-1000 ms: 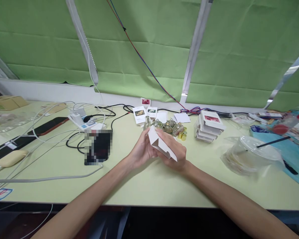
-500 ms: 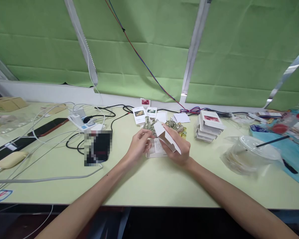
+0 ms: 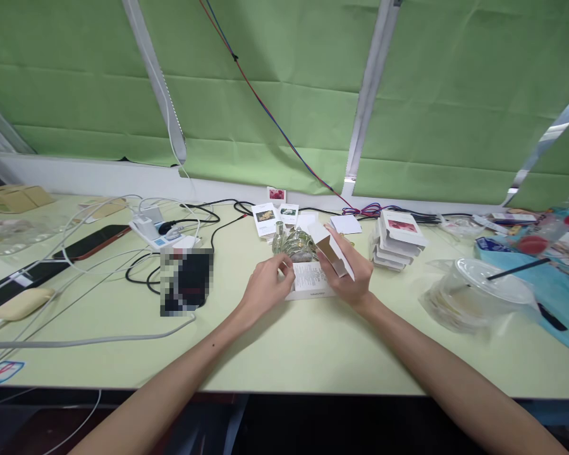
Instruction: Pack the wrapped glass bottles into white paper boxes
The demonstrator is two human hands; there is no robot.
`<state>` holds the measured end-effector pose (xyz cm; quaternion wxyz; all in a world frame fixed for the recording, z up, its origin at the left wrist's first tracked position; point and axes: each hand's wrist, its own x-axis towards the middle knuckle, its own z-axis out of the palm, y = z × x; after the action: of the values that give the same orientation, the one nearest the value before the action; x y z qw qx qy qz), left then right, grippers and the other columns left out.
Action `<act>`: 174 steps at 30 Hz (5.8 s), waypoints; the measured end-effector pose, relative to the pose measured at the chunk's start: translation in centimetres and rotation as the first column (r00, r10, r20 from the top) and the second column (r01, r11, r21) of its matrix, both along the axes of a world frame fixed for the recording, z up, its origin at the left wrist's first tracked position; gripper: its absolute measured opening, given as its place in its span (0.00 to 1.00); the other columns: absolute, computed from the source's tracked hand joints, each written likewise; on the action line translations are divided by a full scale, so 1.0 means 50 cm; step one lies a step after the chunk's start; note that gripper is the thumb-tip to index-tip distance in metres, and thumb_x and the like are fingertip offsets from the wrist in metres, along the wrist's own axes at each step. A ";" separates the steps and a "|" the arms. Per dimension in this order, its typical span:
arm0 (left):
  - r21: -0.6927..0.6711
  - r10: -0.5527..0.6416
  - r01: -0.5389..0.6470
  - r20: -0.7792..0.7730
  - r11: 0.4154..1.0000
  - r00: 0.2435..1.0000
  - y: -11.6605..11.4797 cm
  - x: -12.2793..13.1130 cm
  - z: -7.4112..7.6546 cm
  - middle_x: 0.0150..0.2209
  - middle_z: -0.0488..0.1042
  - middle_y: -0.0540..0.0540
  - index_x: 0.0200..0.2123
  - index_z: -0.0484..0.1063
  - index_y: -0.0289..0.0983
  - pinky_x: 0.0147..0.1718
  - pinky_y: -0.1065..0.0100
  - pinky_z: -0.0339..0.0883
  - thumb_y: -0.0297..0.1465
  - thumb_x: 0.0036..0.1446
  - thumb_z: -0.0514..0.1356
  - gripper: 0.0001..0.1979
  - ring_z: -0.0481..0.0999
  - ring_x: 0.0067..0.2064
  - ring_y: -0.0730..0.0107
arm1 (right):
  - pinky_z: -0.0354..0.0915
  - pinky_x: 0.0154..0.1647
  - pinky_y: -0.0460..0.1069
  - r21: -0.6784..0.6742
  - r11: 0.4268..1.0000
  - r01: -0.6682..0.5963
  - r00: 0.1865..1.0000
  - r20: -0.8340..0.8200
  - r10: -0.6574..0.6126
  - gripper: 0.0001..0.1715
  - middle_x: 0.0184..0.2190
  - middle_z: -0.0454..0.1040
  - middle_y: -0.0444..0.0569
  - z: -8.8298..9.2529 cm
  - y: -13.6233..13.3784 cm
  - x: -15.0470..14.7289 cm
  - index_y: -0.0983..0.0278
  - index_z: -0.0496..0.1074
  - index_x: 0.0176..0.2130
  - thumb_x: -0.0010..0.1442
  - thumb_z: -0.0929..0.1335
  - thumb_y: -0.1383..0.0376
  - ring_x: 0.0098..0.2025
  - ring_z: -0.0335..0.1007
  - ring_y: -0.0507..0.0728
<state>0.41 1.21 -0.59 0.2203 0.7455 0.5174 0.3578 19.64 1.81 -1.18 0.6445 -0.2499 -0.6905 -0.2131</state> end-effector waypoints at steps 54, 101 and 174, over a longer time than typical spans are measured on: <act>0.130 -0.107 0.034 0.610 0.991 0.785 -0.010 -0.014 0.042 0.20 0.67 0.53 0.29 0.78 0.36 0.17 0.74 0.51 0.29 0.48 0.63 0.04 0.59 0.20 0.79 | 0.78 0.49 0.53 -0.009 0.993 0.122 0.992 0.015 -0.121 0.32 0.53 0.80 0.58 0.000 0.013 0.029 0.62 0.68 0.64 0.62 0.71 0.71 0.49 0.82 0.62; 0.459 0.105 -0.253 0.323 0.852 0.941 -0.006 -0.010 0.027 0.42 0.67 0.42 0.38 0.79 0.39 0.46 0.60 0.71 0.24 0.52 0.54 0.15 0.71 0.48 0.60 | 0.78 0.50 0.54 -0.033 0.986 0.161 0.986 0.056 -0.159 0.31 0.55 0.79 0.57 0.003 0.005 0.022 0.60 0.64 0.66 0.66 0.69 0.66 0.53 0.80 0.62; 0.517 -0.018 0.071 -0.107 0.853 0.994 0.007 -0.011 0.006 0.57 0.75 0.41 0.66 0.64 0.35 0.56 0.57 0.71 0.25 0.64 0.50 0.28 0.71 0.56 0.58 | 0.78 0.46 0.50 -0.188 0.500 -0.845 0.283 -0.952 0.121 0.22 0.45 0.82 0.49 0.026 0.006 -0.009 0.63 0.76 0.42 0.48 0.79 0.60 0.52 0.77 0.60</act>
<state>-0.12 1.57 -0.27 -0.0066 0.8058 0.3942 0.4419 19.18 2.12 0.12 0.7801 -0.2854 -0.3364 0.4437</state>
